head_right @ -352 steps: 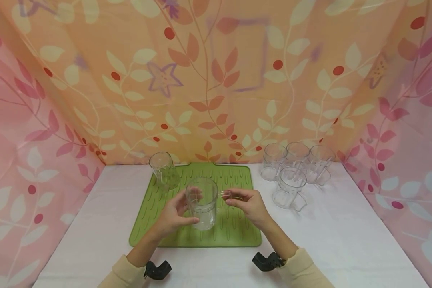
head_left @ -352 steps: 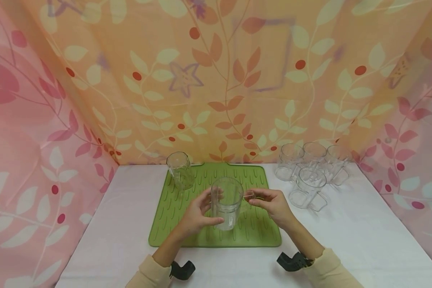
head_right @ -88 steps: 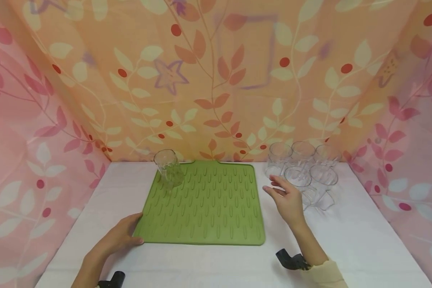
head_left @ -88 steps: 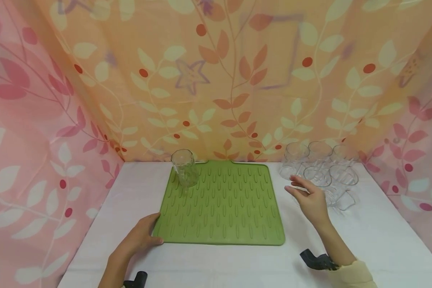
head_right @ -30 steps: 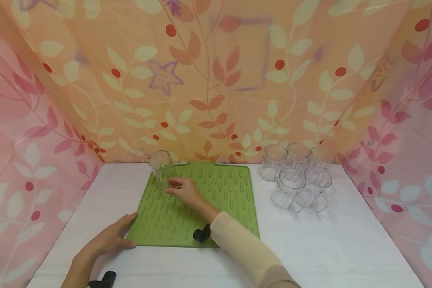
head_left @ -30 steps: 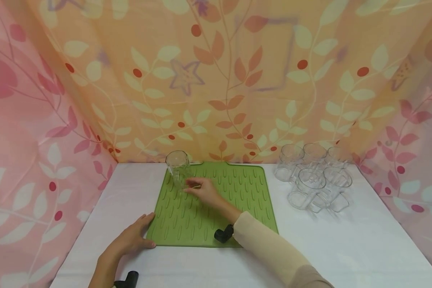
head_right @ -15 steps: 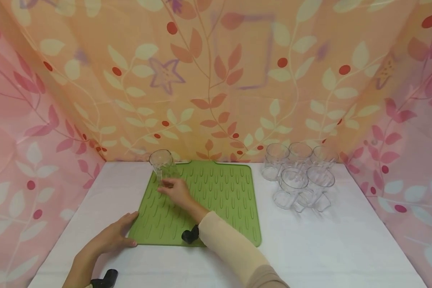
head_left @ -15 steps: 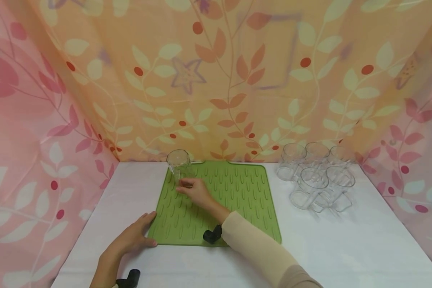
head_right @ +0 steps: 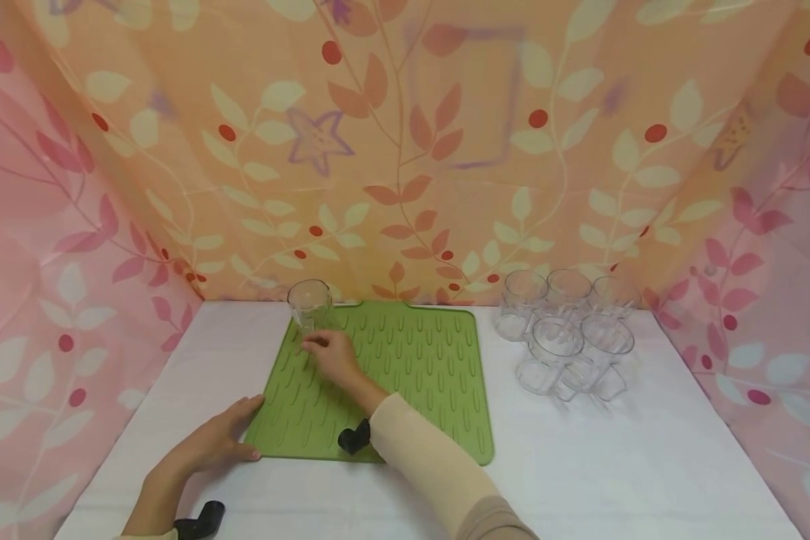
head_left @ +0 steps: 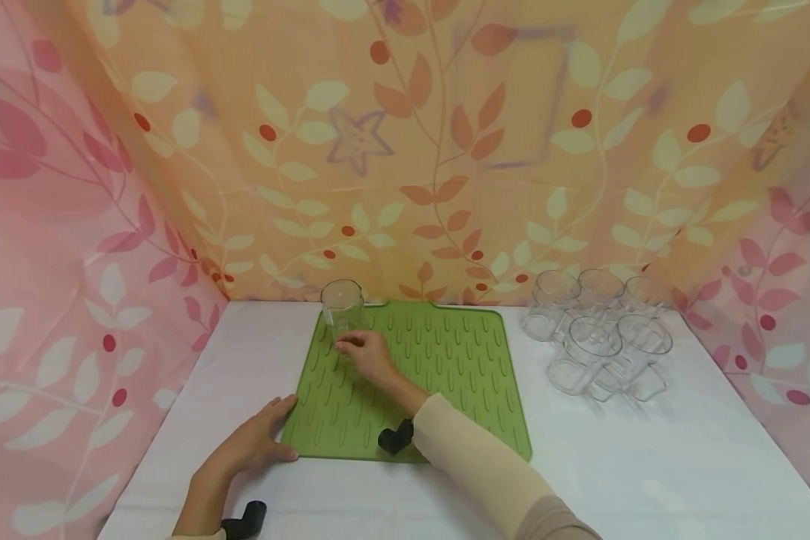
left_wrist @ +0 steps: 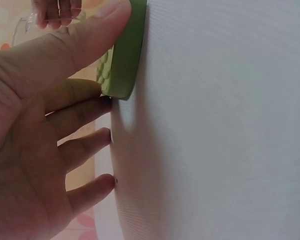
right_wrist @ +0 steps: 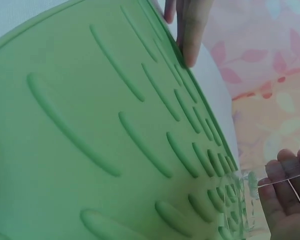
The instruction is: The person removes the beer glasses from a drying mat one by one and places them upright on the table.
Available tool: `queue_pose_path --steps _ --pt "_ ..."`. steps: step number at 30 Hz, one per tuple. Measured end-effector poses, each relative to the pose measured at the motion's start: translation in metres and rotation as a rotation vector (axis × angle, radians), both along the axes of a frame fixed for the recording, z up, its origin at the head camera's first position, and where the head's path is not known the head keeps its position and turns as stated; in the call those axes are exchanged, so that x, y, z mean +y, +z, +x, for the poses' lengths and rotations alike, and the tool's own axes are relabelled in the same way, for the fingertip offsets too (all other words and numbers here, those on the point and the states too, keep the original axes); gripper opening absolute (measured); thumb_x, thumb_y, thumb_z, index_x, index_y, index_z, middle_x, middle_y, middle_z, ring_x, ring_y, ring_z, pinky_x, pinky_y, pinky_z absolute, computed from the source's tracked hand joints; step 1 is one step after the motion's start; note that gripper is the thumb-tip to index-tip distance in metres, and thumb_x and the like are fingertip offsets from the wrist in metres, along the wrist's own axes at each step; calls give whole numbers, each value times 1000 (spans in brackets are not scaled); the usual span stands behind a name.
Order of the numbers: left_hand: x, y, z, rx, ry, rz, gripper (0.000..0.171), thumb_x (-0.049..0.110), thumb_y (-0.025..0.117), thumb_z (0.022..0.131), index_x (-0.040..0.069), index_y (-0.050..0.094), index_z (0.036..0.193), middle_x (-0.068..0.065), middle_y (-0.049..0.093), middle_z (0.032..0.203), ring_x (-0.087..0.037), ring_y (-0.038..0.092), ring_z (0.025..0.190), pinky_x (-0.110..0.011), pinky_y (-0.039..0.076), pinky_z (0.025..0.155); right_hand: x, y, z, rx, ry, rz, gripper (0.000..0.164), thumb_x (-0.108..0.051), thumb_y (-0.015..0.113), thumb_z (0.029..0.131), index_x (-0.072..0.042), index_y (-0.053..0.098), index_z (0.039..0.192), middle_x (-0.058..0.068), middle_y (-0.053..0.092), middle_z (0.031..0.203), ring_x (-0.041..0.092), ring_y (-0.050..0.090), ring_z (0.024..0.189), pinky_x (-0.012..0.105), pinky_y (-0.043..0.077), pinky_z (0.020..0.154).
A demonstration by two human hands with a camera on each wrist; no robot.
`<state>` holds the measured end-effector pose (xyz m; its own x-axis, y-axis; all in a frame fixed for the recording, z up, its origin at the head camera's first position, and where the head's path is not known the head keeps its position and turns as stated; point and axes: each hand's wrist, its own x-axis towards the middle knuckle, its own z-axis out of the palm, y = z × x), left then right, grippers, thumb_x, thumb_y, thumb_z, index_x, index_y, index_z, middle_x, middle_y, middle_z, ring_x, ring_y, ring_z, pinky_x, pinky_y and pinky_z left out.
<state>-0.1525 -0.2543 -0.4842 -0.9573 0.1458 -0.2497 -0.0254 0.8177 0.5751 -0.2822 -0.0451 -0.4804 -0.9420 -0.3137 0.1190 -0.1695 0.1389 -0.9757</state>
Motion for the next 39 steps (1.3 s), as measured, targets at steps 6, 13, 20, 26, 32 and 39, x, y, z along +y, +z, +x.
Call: queue_pose_path --steps 6,13,20,26,32,39 --pt "1 -1 -1 -13 12 -5 101 22 87 64 1 36 149 -28 30 154 -48 22 144 -66 23 114 3 3 -2 31 -5 11 15 -9 67 91 3 73 96 18 74 95 13 68 81 19 53 66" --pt "1 0 0 -13 8 -7 101 23 87 64 2 37 149 -28 30 154 -49 23 143 -67 23 113 10 4 -3 95 -15 88 14 -11 67 91 0 74 94 15 74 91 7 60 73 16 48 61" --pt "1 0 0 -5 5 -1 102 22 88 62 1 37 148 -29 30 153 -50 24 143 -67 24 113 22 4 -9 150 -55 148 15 -12 66 92 0 73 98 13 73 92 9 60 76 17 48 64" --pt "2 1 -1 -1 10 0 102 21 88 62 0 38 148 -29 31 153 -51 24 142 -68 24 112 31 2 -12 199 -75 168 20 -13 65 93 3 72 102 14 74 95 16 65 80 19 51 66" --pt "2 1 0 -20 26 7 103 21 88 62 1 36 149 -29 29 154 -50 22 143 -68 23 113 37 2 -12 282 -134 215 20 -10 64 93 4 71 107 15 74 100 24 70 88 26 57 70" --pt "3 1 0 -14 27 6 103 21 88 62 1 36 149 -28 29 154 -49 22 144 -68 23 113 41 1 -12 399 -252 237 23 -5 64 92 6 70 111 20 73 103 27 73 91 33 61 72"
